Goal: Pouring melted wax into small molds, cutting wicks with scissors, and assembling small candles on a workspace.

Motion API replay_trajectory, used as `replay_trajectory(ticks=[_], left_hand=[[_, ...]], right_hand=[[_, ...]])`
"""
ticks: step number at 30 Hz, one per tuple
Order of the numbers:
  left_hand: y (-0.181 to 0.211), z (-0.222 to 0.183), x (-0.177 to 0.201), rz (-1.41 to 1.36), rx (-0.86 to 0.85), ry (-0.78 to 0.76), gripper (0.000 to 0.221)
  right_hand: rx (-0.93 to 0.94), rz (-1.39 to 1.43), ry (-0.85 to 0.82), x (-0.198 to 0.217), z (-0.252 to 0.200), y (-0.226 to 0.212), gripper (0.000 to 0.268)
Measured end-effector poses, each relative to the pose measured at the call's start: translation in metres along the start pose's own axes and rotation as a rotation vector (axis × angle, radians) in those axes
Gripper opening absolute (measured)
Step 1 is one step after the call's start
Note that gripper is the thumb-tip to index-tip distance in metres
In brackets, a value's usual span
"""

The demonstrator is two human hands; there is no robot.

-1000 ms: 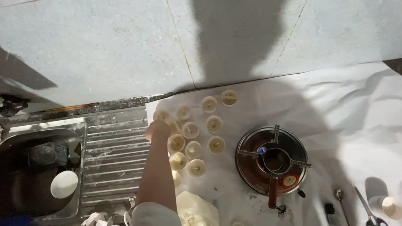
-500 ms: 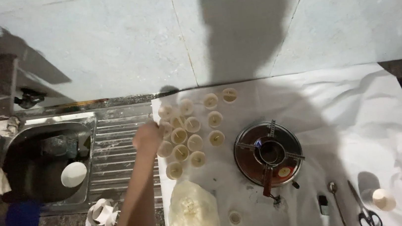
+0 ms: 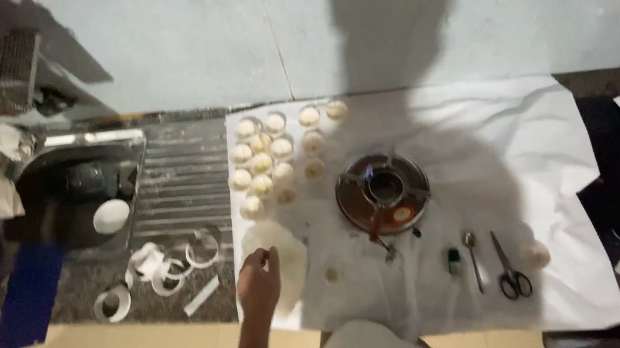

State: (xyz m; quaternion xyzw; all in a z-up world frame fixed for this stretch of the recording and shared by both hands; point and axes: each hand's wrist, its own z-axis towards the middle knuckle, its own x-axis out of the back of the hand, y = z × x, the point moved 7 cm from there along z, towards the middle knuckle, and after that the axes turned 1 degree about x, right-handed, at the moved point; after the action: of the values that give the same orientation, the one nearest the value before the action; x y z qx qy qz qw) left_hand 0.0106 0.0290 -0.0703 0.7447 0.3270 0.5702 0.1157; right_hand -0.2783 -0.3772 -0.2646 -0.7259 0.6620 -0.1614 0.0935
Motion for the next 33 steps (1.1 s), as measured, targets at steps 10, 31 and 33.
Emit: replay_trajectory(ticks=[10, 31, 33], left_hand=[[-0.009, -0.046, -0.063, 0.031, -0.395, 0.355, 0.032], [-0.063, -0.065, -0.086, 0.575, -0.15, 0.292, 0.026], [-0.053, -0.067, -0.085, 0.548, -0.192, 0.331, 0.022]], right_hand=[[0.225, -0.505, 0.075, 0.033, 0.009, -0.034, 0.044], [0.104, -0.872, 0.813, 0.206, 0.04, -0.046, 0.06], [0.07, -0.88, 0.826, 0.207, 0.058, -0.049, 0.063]])
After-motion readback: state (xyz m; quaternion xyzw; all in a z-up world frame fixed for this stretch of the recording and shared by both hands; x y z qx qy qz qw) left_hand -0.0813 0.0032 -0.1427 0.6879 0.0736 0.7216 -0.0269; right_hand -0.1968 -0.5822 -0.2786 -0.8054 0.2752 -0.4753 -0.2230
